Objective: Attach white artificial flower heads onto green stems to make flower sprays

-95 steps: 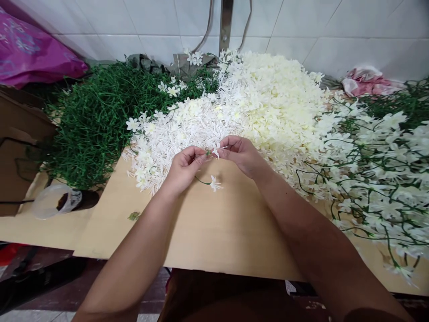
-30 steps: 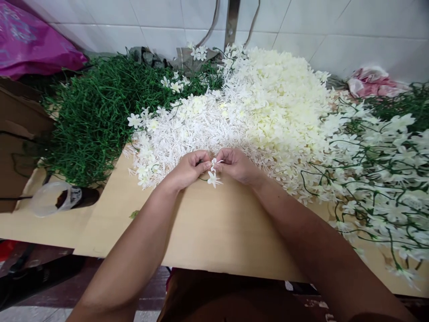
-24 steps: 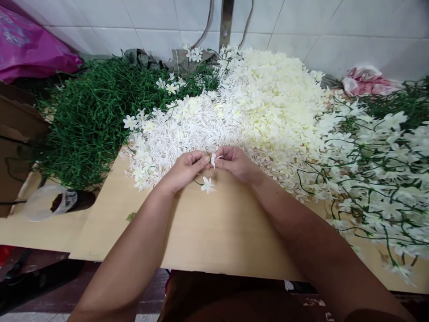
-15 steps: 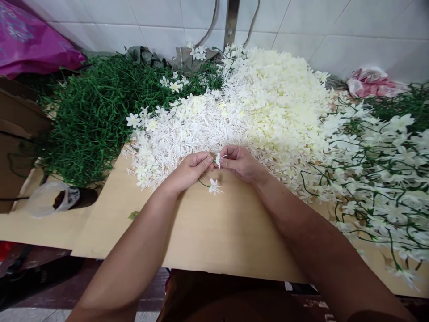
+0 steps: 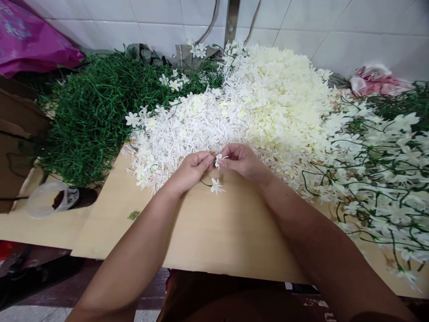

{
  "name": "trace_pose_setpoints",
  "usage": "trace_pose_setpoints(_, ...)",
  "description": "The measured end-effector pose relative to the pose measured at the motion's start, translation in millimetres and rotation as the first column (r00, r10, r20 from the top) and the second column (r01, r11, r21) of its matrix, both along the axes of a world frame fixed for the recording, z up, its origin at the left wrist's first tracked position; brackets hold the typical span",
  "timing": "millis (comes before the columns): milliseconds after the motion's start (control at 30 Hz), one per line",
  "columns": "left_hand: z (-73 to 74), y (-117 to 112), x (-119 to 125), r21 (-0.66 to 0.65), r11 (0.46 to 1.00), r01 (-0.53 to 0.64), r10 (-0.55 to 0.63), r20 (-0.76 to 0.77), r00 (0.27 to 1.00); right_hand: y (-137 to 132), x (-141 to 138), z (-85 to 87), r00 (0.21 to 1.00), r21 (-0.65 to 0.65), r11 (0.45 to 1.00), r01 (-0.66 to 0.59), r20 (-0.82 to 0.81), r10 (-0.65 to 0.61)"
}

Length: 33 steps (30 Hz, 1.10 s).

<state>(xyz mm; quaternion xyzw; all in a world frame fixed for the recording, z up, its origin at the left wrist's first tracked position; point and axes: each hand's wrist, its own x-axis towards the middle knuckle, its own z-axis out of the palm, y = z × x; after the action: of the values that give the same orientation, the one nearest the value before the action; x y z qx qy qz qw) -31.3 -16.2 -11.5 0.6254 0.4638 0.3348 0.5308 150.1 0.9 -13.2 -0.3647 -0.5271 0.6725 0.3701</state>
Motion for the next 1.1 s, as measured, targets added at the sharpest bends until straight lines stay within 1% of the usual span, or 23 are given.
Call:
trace_pose_setpoints(100,0.3,0,1,-0.005,1.000,-0.012,0.012,0.000,1.000,2,-2,-4.8,1.000,0.060,0.998,-0.005,0.007,0.005)
trace_pose_setpoints(200,1.5,0,3,-0.003,1.000,-0.011,0.011,-0.006,1.000,2,-5,-8.3,1.000,0.079,0.997,0.000,-0.004,0.000)
trace_pose_setpoints(433,1.7,-1,4,0.009,0.997,-0.071,0.071,0.005,0.997,1,-8,-10.8,0.998,0.046,0.999,0.026,-0.057,-0.024)
trace_pose_setpoints(600,-0.5,-2,4,0.031,0.998,-0.052,0.051,0.026,0.998,3,-9,-12.0,0.995,0.041,0.999,0.018,-0.102,-0.014)
trace_pose_setpoints(800,-1.6,-3,8,0.071,0.994,-0.080,0.081,-0.006,0.997,1,-11,-13.3,0.988,0.064,0.998,0.015,-0.156,-0.004)
trace_pose_setpoints(1000,-1.5,-4,12,0.125,0.989,-0.081,0.091,-0.074,0.993,1,-10,-18.4,0.991,0.038,0.999,0.035,-0.128,-0.030)
trace_pose_setpoints(1100,-1.9,-5,13,0.136,0.988,-0.075,0.085,-0.068,0.994,2,-9,-18.4,0.993,0.025,0.999,0.021,-0.119,-0.018)
